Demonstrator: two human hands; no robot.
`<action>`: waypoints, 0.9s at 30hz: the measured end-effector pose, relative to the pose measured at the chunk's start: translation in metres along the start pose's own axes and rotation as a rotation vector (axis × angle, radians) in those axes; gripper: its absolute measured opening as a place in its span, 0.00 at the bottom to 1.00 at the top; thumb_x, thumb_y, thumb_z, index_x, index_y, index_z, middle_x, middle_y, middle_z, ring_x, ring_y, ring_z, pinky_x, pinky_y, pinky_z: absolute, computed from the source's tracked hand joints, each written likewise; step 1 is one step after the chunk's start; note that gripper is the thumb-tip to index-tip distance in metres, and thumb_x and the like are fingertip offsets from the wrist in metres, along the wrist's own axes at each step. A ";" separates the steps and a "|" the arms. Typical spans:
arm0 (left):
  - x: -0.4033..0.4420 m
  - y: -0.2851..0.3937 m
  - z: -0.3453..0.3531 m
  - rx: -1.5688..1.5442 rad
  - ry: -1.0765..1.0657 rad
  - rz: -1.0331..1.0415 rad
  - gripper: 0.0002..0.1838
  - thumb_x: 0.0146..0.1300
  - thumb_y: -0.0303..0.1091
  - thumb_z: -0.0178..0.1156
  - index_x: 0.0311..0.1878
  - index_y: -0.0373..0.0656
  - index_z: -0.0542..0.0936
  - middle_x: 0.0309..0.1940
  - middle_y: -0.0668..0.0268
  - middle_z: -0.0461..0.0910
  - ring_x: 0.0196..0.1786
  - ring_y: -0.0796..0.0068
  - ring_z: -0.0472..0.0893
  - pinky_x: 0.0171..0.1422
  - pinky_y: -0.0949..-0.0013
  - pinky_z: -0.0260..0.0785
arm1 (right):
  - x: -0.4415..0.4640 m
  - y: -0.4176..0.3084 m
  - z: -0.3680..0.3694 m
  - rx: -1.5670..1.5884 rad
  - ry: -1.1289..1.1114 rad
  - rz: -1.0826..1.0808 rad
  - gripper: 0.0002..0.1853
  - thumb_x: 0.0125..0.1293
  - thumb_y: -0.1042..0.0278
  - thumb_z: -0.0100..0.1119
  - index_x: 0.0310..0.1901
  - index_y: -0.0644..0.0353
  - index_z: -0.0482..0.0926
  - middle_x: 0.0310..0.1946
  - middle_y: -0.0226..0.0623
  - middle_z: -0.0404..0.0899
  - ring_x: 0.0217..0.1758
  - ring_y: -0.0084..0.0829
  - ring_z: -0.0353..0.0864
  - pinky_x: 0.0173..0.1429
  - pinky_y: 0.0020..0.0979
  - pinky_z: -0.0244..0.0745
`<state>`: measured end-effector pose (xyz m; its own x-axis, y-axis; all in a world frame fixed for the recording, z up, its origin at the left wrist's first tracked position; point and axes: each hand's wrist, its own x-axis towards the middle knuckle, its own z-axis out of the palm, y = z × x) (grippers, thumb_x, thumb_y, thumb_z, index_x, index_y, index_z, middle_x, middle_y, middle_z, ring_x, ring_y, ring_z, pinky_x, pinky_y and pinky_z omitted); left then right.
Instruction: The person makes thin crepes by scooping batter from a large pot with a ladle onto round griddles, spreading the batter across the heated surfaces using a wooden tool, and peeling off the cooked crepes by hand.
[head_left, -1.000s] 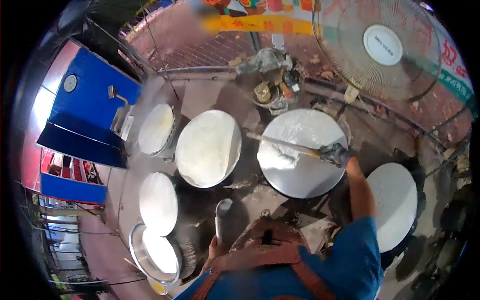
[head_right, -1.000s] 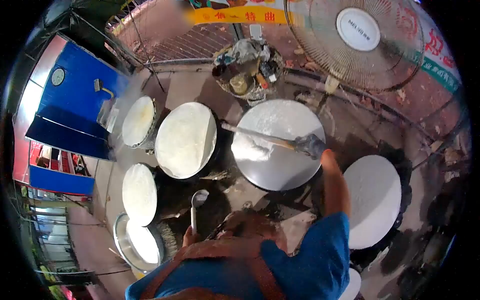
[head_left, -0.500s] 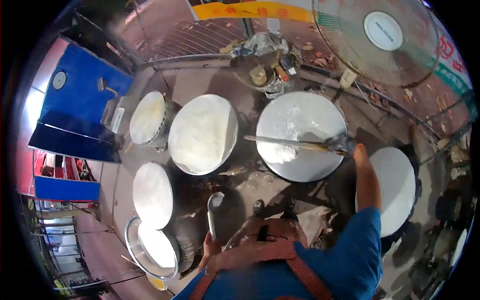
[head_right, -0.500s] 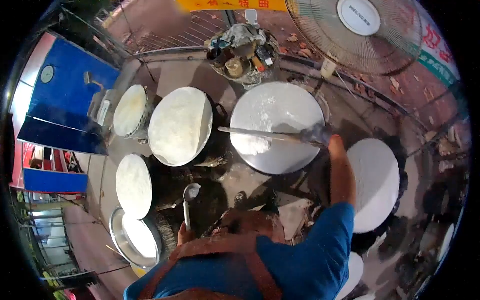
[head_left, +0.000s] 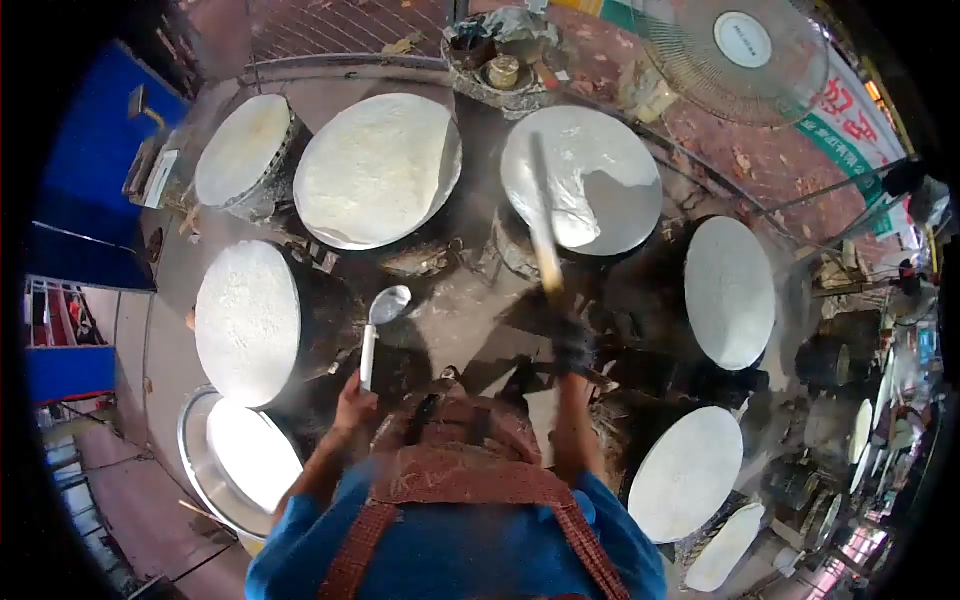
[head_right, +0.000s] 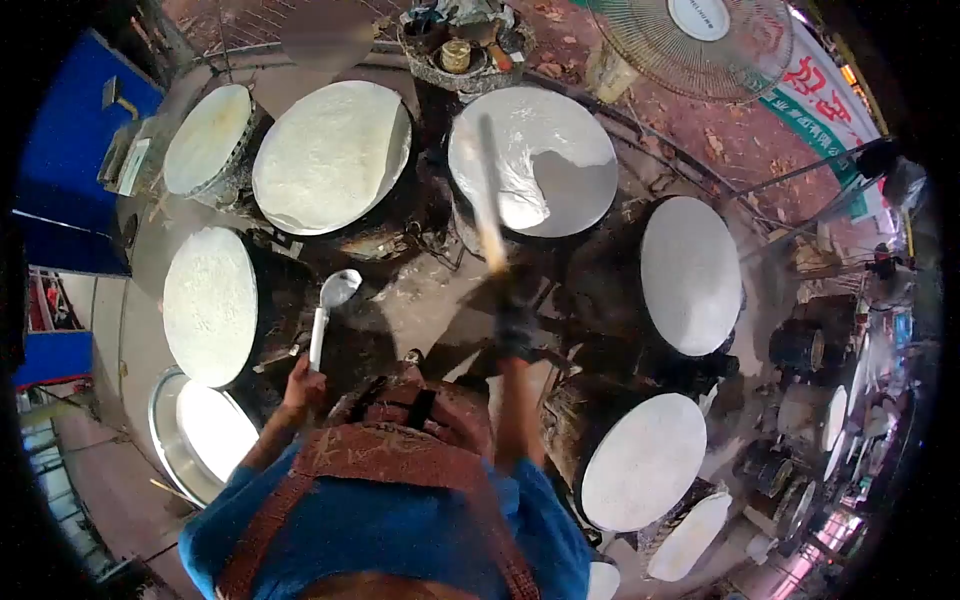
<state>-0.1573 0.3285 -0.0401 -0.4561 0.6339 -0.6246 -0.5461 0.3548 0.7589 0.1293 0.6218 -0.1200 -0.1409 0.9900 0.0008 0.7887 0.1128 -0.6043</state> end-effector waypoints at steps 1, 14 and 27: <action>-0.005 -0.001 -0.013 0.092 -0.041 0.016 0.26 0.49 0.25 0.53 0.56 0.42 0.64 0.17 0.71 0.66 0.19 0.80 0.67 0.21 0.78 0.58 | 0.001 -0.015 0.023 -0.021 0.016 -0.029 0.14 0.53 0.57 0.54 0.37 0.54 0.77 0.35 0.36 0.77 0.39 0.33 0.75 0.38 0.34 0.70; -0.043 0.005 -0.032 -0.557 -0.359 -0.403 0.25 0.56 0.30 0.46 0.55 0.72 0.61 0.14 0.74 0.58 0.12 0.82 0.57 0.11 0.79 0.50 | -0.001 0.013 0.053 0.263 0.018 -0.029 0.15 0.54 0.56 0.53 0.41 0.51 0.75 0.37 0.37 0.76 0.41 0.34 0.75 0.40 0.34 0.70; -0.035 0.026 0.033 -0.425 -0.346 -0.379 0.20 0.56 0.30 0.47 0.51 0.65 0.62 0.15 0.73 0.58 0.11 0.85 0.54 0.10 0.83 0.47 | 0.032 0.058 0.007 0.274 -0.019 0.038 0.17 0.55 0.56 0.52 0.47 0.46 0.73 0.41 0.39 0.76 0.42 0.35 0.75 0.42 0.35 0.70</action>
<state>-0.1323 0.3387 0.0074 0.0349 0.7275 -0.6852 -0.8861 0.3396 0.3154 0.1665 0.6591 -0.1607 -0.1273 0.9911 -0.0394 0.6031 0.0458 -0.7963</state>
